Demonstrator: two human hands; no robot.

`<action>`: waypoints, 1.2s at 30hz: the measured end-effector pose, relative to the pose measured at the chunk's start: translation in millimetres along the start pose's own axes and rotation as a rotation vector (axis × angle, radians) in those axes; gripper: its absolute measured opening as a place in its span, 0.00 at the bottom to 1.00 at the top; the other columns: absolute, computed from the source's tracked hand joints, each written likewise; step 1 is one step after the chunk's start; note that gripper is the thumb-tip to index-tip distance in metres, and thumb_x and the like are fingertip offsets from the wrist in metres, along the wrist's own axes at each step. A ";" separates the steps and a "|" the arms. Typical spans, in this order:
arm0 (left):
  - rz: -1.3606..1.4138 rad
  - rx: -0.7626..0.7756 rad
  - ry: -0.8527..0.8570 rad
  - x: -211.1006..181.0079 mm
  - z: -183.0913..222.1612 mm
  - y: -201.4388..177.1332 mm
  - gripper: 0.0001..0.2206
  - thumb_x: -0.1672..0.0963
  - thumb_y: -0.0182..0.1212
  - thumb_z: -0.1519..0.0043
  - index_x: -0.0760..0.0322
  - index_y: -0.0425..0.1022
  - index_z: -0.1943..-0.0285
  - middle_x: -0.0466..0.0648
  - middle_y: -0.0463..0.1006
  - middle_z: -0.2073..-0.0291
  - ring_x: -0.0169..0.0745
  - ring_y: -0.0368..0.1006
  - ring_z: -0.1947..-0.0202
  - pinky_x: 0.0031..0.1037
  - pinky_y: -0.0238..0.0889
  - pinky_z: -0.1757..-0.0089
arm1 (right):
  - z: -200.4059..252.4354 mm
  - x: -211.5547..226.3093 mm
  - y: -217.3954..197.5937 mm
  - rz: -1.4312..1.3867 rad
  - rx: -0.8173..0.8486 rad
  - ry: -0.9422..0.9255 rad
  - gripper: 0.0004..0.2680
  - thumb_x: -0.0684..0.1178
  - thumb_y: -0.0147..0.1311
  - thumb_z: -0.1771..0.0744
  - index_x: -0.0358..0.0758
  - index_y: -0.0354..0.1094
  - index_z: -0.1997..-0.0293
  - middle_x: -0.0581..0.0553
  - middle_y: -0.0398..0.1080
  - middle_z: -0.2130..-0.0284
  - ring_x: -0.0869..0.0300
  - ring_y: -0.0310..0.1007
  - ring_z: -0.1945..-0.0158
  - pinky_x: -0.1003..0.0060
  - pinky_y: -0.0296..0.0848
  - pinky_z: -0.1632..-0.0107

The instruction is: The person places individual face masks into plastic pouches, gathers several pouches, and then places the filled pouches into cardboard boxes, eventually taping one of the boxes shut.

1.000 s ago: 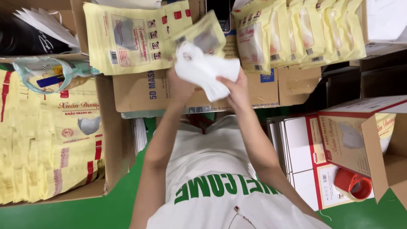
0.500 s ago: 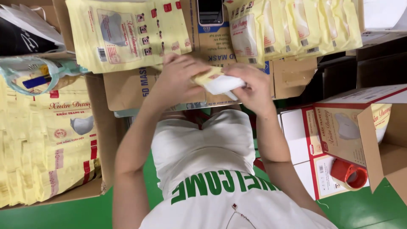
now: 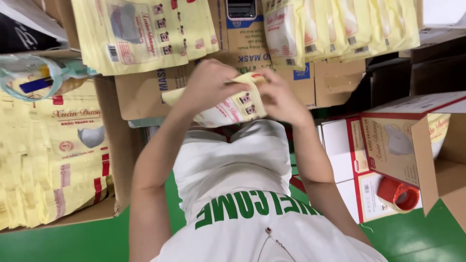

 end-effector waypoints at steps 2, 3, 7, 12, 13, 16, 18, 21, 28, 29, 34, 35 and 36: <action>-0.020 0.042 -0.050 1.6 -6.0 0.4 0.16 0.50 0.75 0.42 0.69 0.83 0.67 0.55 0.78 0.77 0.50 0.73 0.76 0.35 0.65 0.68 | -9.7 25.7 15.6 0.531 0.035 -0.229 0.12 0.36 0.58 0.38 0.32 0.72 0.49 0.35 0.65 0.40 0.54 0.67 0.37 0.63 0.72 0.43; -0.019 0.042 -0.046 4.0 -4.2 -2.2 0.16 0.50 0.75 0.42 0.69 0.83 0.67 0.55 0.78 0.77 0.50 0.73 0.76 0.35 0.65 0.68 | -7.7 22.2 8.1 0.534 0.032 -0.229 0.12 0.36 0.58 0.38 0.32 0.72 0.49 0.35 0.65 0.40 0.54 0.67 0.37 0.63 0.72 0.43; 0.564 -0.134 -0.268 23.0 6.8 -11.1 0.10 0.56 0.68 0.37 0.71 0.82 0.56 0.48 0.83 0.70 0.31 0.78 0.70 0.24 0.70 0.67 | -7.0 29.3 -4.6 0.322 -0.057 -0.129 0.08 0.33 0.57 0.32 0.30 0.73 0.48 0.47 0.74 0.55 0.66 0.72 0.50 0.70 0.72 0.46; 0.829 -0.186 -0.345 34.7 13.9 6.0 0.08 0.58 0.63 0.33 0.72 0.82 0.51 0.45 0.83 0.67 0.24 0.77 0.68 0.19 0.70 0.66 | -4.5 4.0 -7.5 0.129 -0.193 0.039 0.19 0.35 0.60 0.33 0.35 0.65 0.34 0.51 0.69 0.65 0.69 0.66 0.61 0.75 0.67 0.57; 0.843 -0.197 -0.386 35.9 15.2 9.0 0.08 0.58 0.64 0.33 0.71 0.82 0.52 0.45 0.83 0.67 0.24 0.77 0.68 0.19 0.70 0.66 | -5.9 3.8 -6.5 0.105 -0.207 0.011 0.15 0.36 0.59 0.33 0.34 0.68 0.39 0.51 0.69 0.65 0.68 0.67 0.61 0.75 0.67 0.56; 0.814 -0.173 -0.435 34.8 16.7 14.4 0.08 0.58 0.65 0.35 0.71 0.82 0.53 0.45 0.83 0.68 0.25 0.77 0.69 0.19 0.70 0.66 | -12.2 14.8 -1.7 0.308 -0.170 -0.112 0.07 0.38 0.59 0.33 0.32 0.72 0.51 0.48 0.71 0.66 0.64 0.68 0.60 0.70 0.68 0.54; 0.772 -0.131 -0.433 32.4 13.4 18.5 0.08 0.58 0.67 0.37 0.72 0.82 0.55 0.45 0.84 0.68 0.25 0.77 0.68 0.20 0.71 0.65 | -15.8 23.5 2.5 0.542 -0.126 -0.205 0.03 0.39 0.61 0.33 0.32 0.74 0.57 0.46 0.73 0.67 0.60 0.68 0.61 0.66 0.68 0.54; 0.608 -0.031 -0.404 31.0 9.2 26.5 0.09 0.59 0.69 0.41 0.72 0.82 0.56 0.46 0.84 0.68 0.27 0.77 0.68 0.22 0.71 0.64 | -20.6 19.4 5.2 0.531 -0.142 -0.125 0.04 0.42 0.60 0.35 0.33 0.74 0.60 0.46 0.74 0.69 0.58 0.69 0.64 0.68 0.69 0.63; 0.582 0.250 -0.448 41.2 25.9 45.5 0.14 0.60 0.70 0.46 0.70 0.80 0.52 0.49 0.85 0.63 0.30 0.79 0.63 0.24 0.72 0.59 | 20.3 9.0 -20.7 0.425 -0.363 -0.067 0.06 0.41 0.61 0.33 0.33 0.72 0.54 0.45 0.74 0.60 0.61 0.73 0.59 0.67 0.71 0.56; 0.555 0.325 -0.477 52.7 33.4 50.6 0.15 0.60 0.70 0.47 0.70 0.80 0.50 0.50 0.86 0.61 0.32 0.80 0.62 0.25 0.72 0.58 | 30.7 13.1 -31.6 0.417 -0.497 -0.199 0.09 0.40 0.62 0.33 0.33 0.71 0.49 0.45 0.74 0.54 0.61 0.74 0.52 0.66 0.74 0.49; 0.684 0.055 -0.579 83.6 -10.6 49.9 0.25 0.58 0.68 0.42 0.74 0.69 0.36 0.57 0.81 0.47 0.40 0.81 0.51 0.28 0.76 0.51 | 71.1 -11.4 -122.9 0.461 -1.059 -0.181 0.33 0.45 0.73 0.37 0.37 0.52 0.27 0.37 0.63 0.38 0.51 0.67 0.41 0.59 0.73 0.44; 0.802 -0.077 -0.628 86.2 -26.5 53.7 0.34 0.57 0.69 0.41 0.76 0.59 0.27 0.59 0.77 0.39 0.43 0.80 0.45 0.29 0.78 0.48 | 62.6 -2.4 -131.5 0.660 -1.086 -0.191 0.41 0.47 0.76 0.39 0.37 0.41 0.23 0.34 0.56 0.33 0.47 0.62 0.33 0.55 0.71 0.41; 0.800 -0.072 -0.620 77.6 -56.9 69.9 0.34 0.57 0.69 0.41 0.76 0.59 0.27 0.59 0.77 0.39 0.43 0.80 0.45 0.29 0.78 0.48 | 46.0 -9.0 -132.2 0.660 -1.095 -0.197 0.41 0.47 0.76 0.39 0.37 0.41 0.23 0.34 0.56 0.33 0.47 0.62 0.33 0.55 0.71 0.41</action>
Point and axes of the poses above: each hand's wrist, its own z-axis away from the middle knuckle, its own y-axis out of the palm, x = y × z, the point moved 3 cm from there along -z, towards the middle knuckle
